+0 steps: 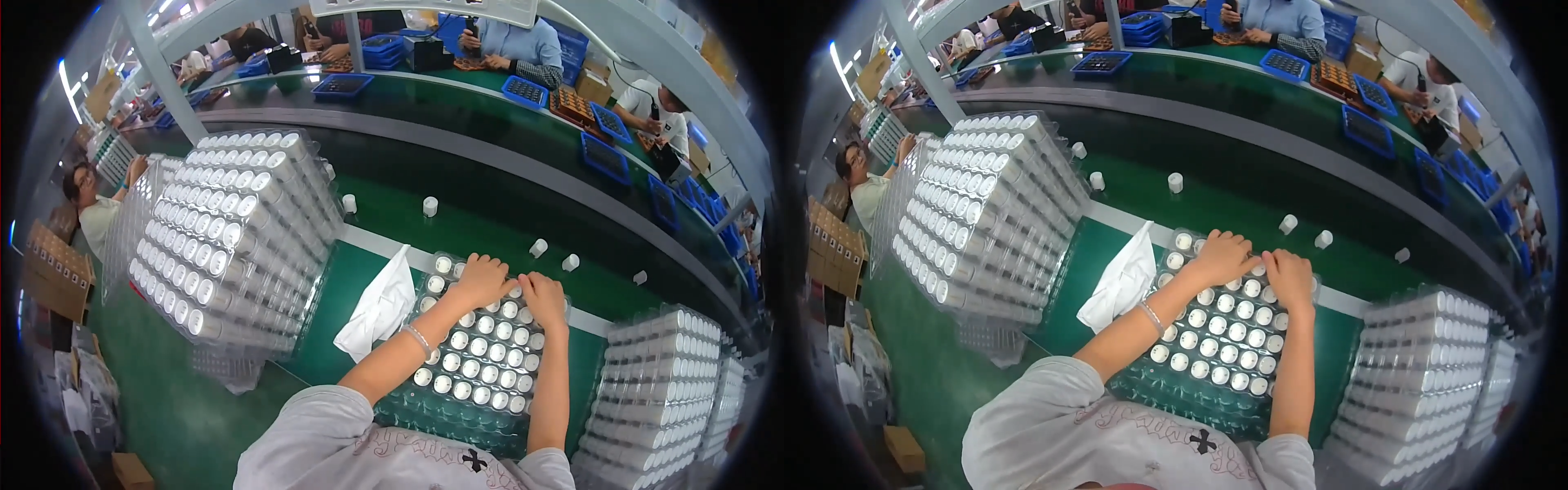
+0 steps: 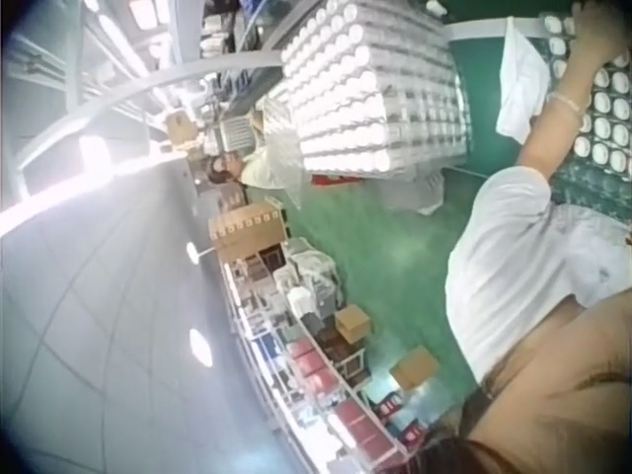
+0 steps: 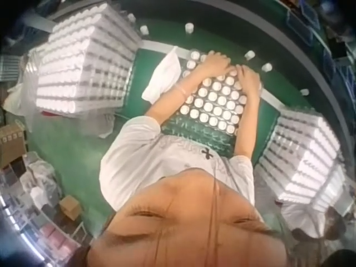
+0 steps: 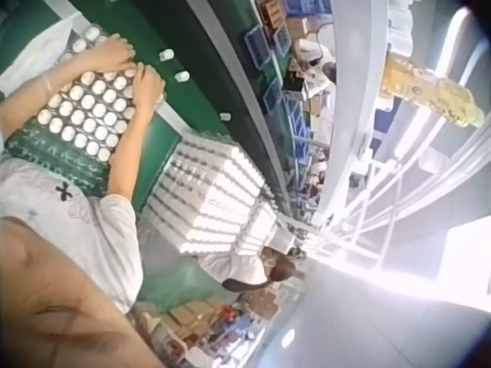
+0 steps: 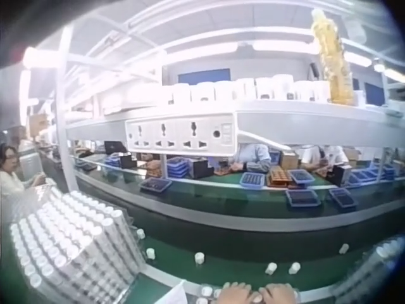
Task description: The person places small white electronic components into a blister tray by hand on an assembly line.
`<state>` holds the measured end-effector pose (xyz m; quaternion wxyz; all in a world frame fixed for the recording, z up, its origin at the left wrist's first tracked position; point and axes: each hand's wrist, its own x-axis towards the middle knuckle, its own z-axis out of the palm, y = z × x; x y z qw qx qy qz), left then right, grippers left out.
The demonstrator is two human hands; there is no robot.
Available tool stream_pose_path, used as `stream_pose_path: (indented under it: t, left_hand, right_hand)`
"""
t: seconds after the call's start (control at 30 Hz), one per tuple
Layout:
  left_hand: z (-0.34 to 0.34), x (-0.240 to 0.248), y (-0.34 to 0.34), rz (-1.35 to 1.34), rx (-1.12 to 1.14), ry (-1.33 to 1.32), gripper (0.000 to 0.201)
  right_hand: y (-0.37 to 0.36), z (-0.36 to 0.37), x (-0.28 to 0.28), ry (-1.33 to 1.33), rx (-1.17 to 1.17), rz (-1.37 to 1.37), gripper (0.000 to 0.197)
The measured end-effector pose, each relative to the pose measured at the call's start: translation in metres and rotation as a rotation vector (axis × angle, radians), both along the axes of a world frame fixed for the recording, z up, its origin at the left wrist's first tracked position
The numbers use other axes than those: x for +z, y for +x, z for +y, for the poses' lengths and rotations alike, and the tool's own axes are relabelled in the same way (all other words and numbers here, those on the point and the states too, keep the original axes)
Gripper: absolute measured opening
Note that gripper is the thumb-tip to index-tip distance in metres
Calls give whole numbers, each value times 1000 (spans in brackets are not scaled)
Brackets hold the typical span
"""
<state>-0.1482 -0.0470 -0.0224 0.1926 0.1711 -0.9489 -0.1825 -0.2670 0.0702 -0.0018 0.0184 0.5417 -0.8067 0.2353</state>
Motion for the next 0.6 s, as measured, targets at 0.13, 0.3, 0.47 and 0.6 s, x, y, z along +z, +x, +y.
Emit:
stream_pose_path:
  t: [0.13, 0.3, 0.47, 0.6]
  left_hand:
    - [0, 2, 0, -78, -2, 8, 33]
    - [-2, 4, 3, -109, -32, 39, 39]
    - [0, 1, 1, -71, -36, 21, 39]
    - [0, 0, 1, -43, -20, 0, 38]
  right_hand:
    - [0, 0, 3, 39, -8, -92, 31]
    - [2, 2, 4, 59, 17, -128, 30]
    - [1, 4, 6, 79, 27, -161, 29]
    - [0, 3, 7, 87, 32, -147, 29]
